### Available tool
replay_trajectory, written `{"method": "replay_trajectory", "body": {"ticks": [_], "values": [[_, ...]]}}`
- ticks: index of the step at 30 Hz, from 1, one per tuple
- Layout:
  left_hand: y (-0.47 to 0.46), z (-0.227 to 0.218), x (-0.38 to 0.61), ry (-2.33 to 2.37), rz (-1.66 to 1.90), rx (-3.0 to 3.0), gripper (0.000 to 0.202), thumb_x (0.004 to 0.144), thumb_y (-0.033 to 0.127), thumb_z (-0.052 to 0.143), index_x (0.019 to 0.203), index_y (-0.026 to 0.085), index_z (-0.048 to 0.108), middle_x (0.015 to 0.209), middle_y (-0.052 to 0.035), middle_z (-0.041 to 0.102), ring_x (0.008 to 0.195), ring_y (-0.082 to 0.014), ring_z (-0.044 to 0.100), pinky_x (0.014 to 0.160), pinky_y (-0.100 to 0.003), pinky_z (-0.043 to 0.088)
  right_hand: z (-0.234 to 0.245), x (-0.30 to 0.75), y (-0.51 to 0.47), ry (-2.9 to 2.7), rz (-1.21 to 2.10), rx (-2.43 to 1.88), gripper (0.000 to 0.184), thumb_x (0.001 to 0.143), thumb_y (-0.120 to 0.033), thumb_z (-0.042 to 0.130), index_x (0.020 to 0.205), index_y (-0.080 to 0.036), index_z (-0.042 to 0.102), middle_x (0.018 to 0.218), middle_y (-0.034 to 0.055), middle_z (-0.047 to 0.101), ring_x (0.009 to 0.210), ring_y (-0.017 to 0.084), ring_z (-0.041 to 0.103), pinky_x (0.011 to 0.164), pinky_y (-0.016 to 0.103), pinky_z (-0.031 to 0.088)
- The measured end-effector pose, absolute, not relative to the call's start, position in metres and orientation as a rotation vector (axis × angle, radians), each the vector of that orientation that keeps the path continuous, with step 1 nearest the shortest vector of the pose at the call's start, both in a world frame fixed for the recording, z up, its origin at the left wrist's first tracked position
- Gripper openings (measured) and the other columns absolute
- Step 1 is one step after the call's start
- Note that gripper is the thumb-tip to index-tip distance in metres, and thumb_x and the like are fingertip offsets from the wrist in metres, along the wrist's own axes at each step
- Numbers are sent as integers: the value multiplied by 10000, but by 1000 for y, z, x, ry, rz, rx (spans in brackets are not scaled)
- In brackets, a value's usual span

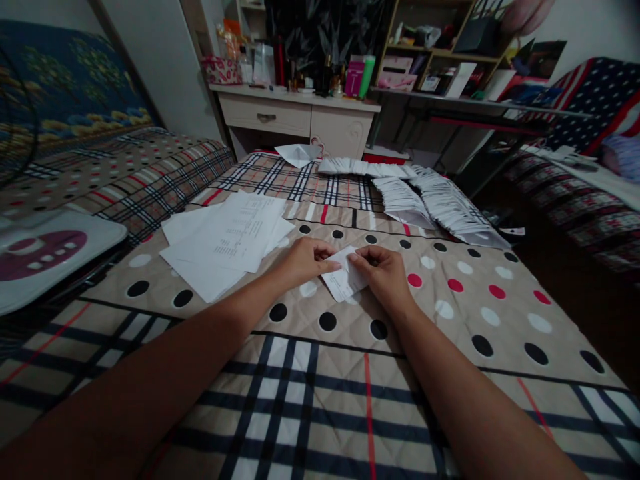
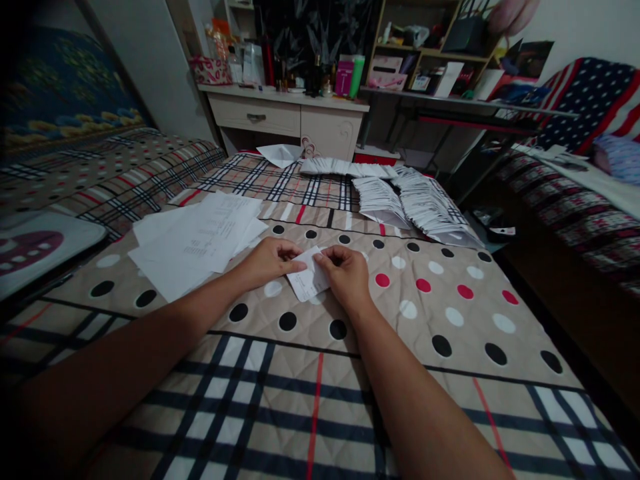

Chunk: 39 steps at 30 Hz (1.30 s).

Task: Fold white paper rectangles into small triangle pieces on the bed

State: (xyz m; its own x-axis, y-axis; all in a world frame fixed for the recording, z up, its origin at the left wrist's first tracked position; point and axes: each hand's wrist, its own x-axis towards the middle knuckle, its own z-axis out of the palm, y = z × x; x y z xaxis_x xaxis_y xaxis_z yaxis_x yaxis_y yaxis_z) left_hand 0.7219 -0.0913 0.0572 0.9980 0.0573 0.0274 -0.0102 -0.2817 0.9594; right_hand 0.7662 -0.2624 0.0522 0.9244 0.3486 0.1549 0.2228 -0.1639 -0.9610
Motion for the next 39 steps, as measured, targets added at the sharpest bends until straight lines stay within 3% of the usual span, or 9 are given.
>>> {"method": "replay_trajectory", "body": {"ticks": [8, 16, 24, 29, 39], "values": [[-84, 48, 720, -88, 129, 2032, 128, 650, 206, 748, 747, 141, 696, 620, 26, 586, 562, -86, 486, 523, -211, 355, 44, 778, -275, -616, 347, -1836, 182, 632, -306, 788, 747, -191, 707, 655, 0, 657, 553, 140, 550, 506, 243, 415], [-79, 46, 718, -220, 128, 2113, 94, 670, 168, 739, 730, 147, 670, 641, 24, 590, 580, -88, 490, 545, -217, 359, 53, 779, -281, -709, 510, -1796, 157, 614, -204, 760, 754, -181, 693, 628, -31, 619, 554, 111, 520, 525, 223, 401], [-78, 55, 716, -352, 468, 2221, 170, 652, 10, 633, 578, 161, 605, 644, 10, 571, 641, -109, 507, 594, -237, 360, 52, 770, -274, -698, 121, -1842, 55, 671, -151, 673, 717, -173, 691, 683, 3, 650, 607, 131, 560, 570, 247, 424], [-72, 52, 718, -470, 434, 2282, 206, 634, -21, 542, 599, 168, 617, 655, 1, 578, 667, -126, 533, 645, -255, 392, 51, 767, -276, -1027, -116, -1901, 234, 679, -9, 554, 718, -192, 695, 780, 28, 636, 755, 164, 596, 685, 285, 457], [-63, 52, 719, -673, 346, 2327, 216, 701, -18, 514, 648, 162, 622, 733, -24, 562, 756, -151, 540, 709, -285, 419, 50, 766, -279, -1232, -187, -2023, 333, 645, 50, 488, 775, -201, 665, 878, 42, 619, 868, 196, 593, 741, 306, 464]]}}
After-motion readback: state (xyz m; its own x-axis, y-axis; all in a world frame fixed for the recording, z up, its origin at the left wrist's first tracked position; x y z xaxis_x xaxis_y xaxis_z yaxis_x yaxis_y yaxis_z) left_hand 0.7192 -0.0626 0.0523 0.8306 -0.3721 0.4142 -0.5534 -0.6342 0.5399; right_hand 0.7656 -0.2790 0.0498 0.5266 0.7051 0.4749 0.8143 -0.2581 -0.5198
